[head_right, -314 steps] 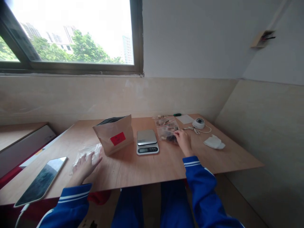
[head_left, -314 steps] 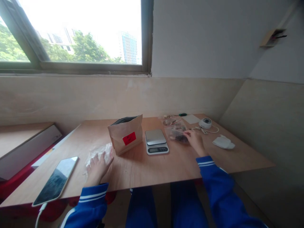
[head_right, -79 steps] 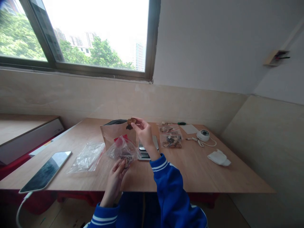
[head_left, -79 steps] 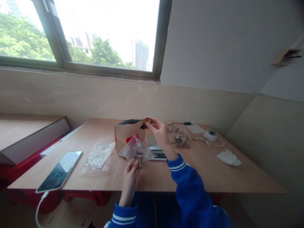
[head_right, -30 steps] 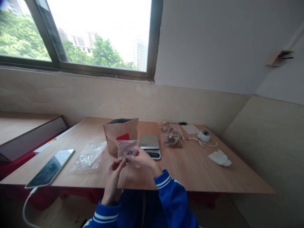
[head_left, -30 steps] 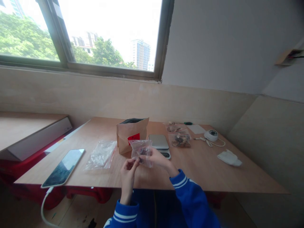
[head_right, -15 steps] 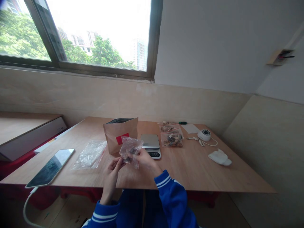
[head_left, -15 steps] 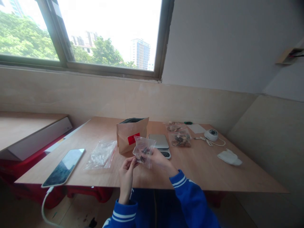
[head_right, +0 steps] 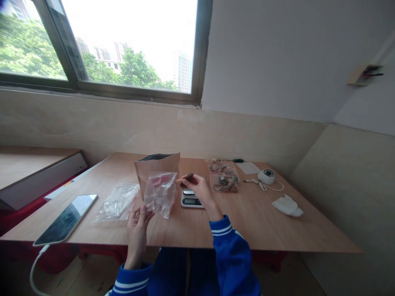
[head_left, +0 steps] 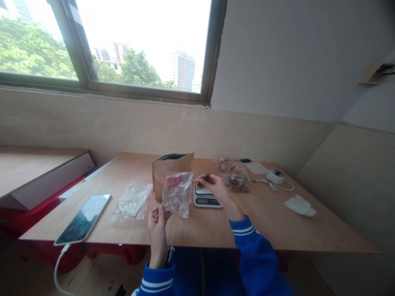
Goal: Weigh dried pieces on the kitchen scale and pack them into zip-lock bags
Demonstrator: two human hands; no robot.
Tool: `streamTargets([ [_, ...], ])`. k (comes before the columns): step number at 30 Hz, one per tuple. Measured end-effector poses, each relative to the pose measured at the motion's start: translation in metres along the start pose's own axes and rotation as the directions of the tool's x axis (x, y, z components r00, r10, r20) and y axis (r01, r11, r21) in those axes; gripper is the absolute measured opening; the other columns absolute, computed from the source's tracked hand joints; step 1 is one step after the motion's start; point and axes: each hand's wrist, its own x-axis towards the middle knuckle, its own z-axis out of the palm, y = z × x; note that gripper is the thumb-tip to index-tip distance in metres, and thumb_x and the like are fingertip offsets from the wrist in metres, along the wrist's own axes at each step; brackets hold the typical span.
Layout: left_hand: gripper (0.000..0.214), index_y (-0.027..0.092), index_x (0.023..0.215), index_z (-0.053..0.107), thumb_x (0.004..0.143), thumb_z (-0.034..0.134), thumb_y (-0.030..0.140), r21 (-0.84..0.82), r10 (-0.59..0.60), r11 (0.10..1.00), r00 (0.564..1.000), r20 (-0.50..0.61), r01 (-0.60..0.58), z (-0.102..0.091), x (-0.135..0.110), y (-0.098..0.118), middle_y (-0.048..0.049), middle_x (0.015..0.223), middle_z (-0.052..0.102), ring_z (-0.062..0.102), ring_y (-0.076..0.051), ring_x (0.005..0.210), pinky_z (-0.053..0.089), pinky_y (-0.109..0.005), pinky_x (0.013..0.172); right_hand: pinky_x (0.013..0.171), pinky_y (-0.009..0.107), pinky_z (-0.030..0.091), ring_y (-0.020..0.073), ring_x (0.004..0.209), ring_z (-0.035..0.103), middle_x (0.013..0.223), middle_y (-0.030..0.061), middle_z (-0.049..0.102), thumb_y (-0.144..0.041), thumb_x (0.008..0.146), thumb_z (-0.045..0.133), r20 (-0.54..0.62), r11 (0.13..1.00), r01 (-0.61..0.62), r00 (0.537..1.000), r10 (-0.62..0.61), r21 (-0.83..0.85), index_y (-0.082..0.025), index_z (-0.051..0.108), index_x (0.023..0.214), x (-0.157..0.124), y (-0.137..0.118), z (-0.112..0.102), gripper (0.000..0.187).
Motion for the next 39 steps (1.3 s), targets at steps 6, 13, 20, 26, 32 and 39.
streamTargets([
  [6,0.034,0.018,0.089,0.054,0.076,0.067,0.046,-0.016,0.038,0.999,0.990,-0.135,-0.041,-0.008,0.004,0.006,-0.0037,0.088,0.068,0.067,-0.017,0.081,0.054,-0.031,0.076,0.079,0.033,0.053,0.0178,0.080,0.066,0.087,0.0046,0.073,-0.046,0.068,0.075,-0.009,0.967,0.248,0.968,-0.249,-0.058,-0.018,0.068,0.083,0.045,-0.051,0.036,0.033],
  [13,0.029,0.019,0.092,0.051,0.079,0.064,0.041,-0.012,0.166,0.984,0.935,-0.314,-0.179,-0.025,0.014,0.015,-0.0011,0.085,0.066,0.066,-0.013,0.073,0.055,-0.029,0.075,0.069,0.028,0.050,0.0165,0.071,0.063,0.076,0.0040,0.072,-0.030,0.076,0.070,0.218,0.838,0.306,0.949,-0.229,-0.452,-0.015,0.069,0.074,0.082,-0.066,0.076,0.015],
  [20,0.026,0.018,0.096,0.052,0.080,0.062,0.036,0.120,0.285,0.959,0.871,-0.400,-0.258,-0.059,0.036,0.031,-0.0026,0.086,0.066,0.064,-0.012,0.066,0.056,-0.028,0.067,0.066,0.025,0.048,0.0153,0.071,0.064,0.087,0.0022,0.072,-0.023,0.078,0.066,0.183,0.753,0.405,0.913,-0.365,-0.519,-0.020,0.068,0.092,0.083,-0.065,0.078,0.014],
  [26,0.028,0.017,0.108,0.054,0.083,0.050,0.029,0.425,0.291,0.894,0.906,-0.306,-0.143,-0.094,0.074,0.054,-0.0024,0.081,0.063,0.064,-0.016,0.061,0.056,-0.038,0.069,0.070,0.025,0.049,0.0154,0.079,0.064,0.091,0.0015,0.071,-0.023,0.080,0.065,0.121,0.732,0.491,0.859,-0.498,-0.472,-0.022,0.064,0.096,0.097,-0.055,0.083,0.017],
  [32,0.044,0.003,0.116,0.057,0.085,0.039,0.030,0.957,0.474,0.285,0.875,-0.097,-0.048,-0.102,0.099,0.076,-0.0242,0.108,0.061,0.054,-0.039,0.114,0.038,-0.058,0.099,0.083,0.028,0.049,0.0143,0.089,0.065,0.092,-0.0007,0.070,-0.015,0.079,0.061,0.294,0.737,0.527,0.849,-0.439,-0.423,-0.022,0.062,0.098,0.103,-0.037,0.085,0.020],
  [39,0.046,0.017,0.129,0.055,0.093,0.029,0.029,0.930,0.240,-0.087,0.899,0.367,-0.357,-0.075,0.117,0.053,-0.0153,0.141,0.047,0.039,-0.033,0.132,0.029,-0.051,0.109,0.091,0.032,0.047,0.0159,0.101,0.063,0.114,0.0057,0.066,-0.026,0.086,0.055,0.373,0.760,0.509,0.850,-0.372,-0.403,-0.021,0.060,0.114,0.091,-0.044,0.080,0.029],
])
